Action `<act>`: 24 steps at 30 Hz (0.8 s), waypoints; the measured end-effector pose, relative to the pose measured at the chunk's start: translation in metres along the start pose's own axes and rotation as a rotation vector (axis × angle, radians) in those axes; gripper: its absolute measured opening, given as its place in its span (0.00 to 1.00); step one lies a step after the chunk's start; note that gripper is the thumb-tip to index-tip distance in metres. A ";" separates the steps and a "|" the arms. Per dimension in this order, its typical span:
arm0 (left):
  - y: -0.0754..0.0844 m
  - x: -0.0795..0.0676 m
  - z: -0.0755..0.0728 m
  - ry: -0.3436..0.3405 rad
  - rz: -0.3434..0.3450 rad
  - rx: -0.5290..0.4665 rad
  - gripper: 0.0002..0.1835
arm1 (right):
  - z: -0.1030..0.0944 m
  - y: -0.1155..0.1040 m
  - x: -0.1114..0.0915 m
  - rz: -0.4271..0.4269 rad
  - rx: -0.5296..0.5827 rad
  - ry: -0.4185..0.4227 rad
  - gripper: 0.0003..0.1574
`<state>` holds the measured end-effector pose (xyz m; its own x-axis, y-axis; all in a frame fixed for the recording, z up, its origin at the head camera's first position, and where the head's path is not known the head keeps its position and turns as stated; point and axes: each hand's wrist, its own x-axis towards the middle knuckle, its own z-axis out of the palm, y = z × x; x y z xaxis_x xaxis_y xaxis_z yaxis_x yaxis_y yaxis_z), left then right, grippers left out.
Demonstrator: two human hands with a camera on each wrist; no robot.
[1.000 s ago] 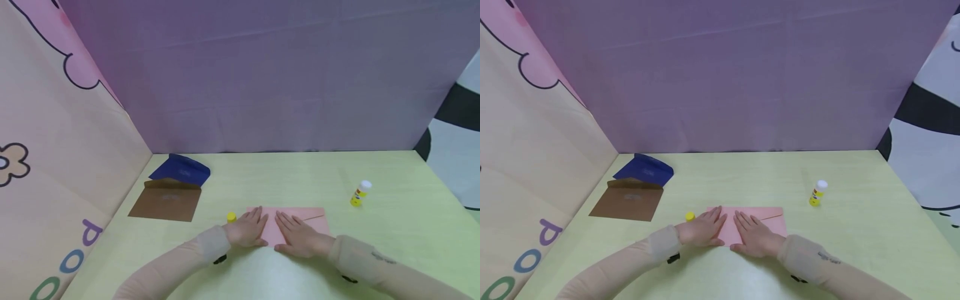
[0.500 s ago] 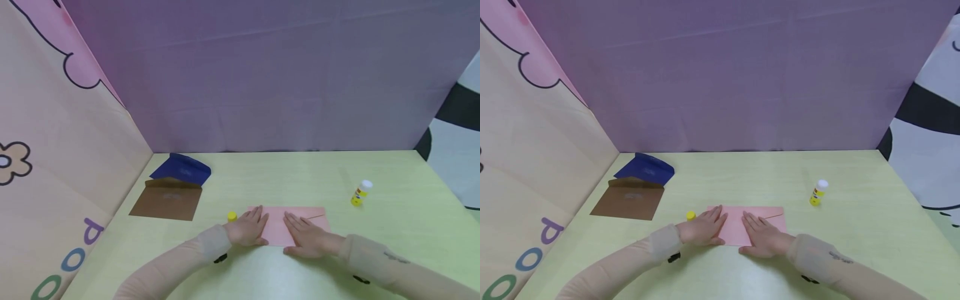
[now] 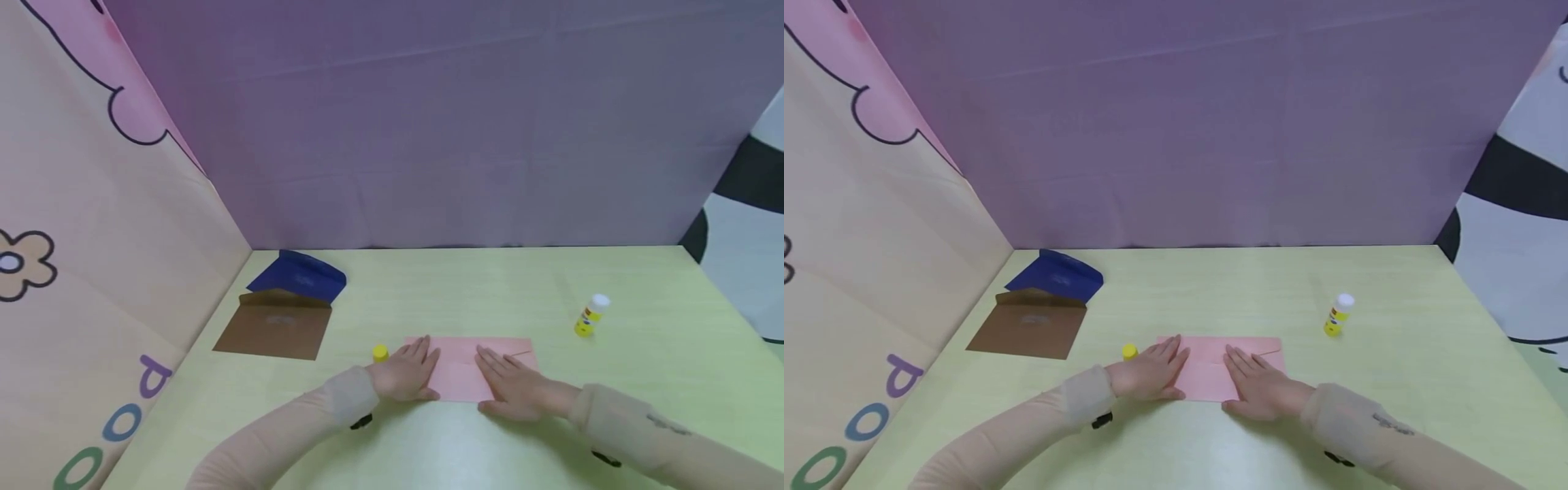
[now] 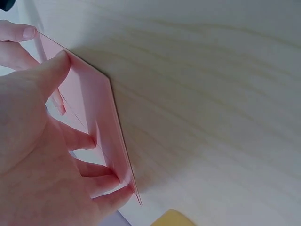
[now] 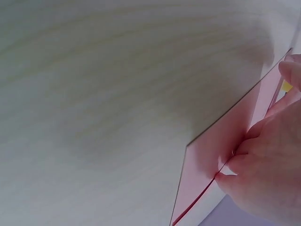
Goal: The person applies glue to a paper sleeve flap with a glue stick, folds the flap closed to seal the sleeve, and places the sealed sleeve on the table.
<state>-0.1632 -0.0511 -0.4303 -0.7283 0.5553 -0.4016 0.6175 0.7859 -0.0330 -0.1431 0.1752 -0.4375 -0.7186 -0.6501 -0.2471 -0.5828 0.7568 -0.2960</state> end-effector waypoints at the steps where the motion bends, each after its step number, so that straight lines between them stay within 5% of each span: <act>1: 0.000 0.000 0.000 0.002 0.003 0.000 0.40 | 0.000 0.000 0.000 -0.001 0.002 0.000 0.48; 24: 0.001 -0.001 -0.001 -0.001 0.016 0.007 0.40 | -0.006 0.025 -0.020 0.049 0.026 0.014 0.48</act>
<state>-0.1621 -0.0501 -0.4290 -0.7179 0.5673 -0.4034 0.6312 0.7749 -0.0333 -0.1458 0.2071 -0.4344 -0.7512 -0.6114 -0.2489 -0.5371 0.7853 -0.3081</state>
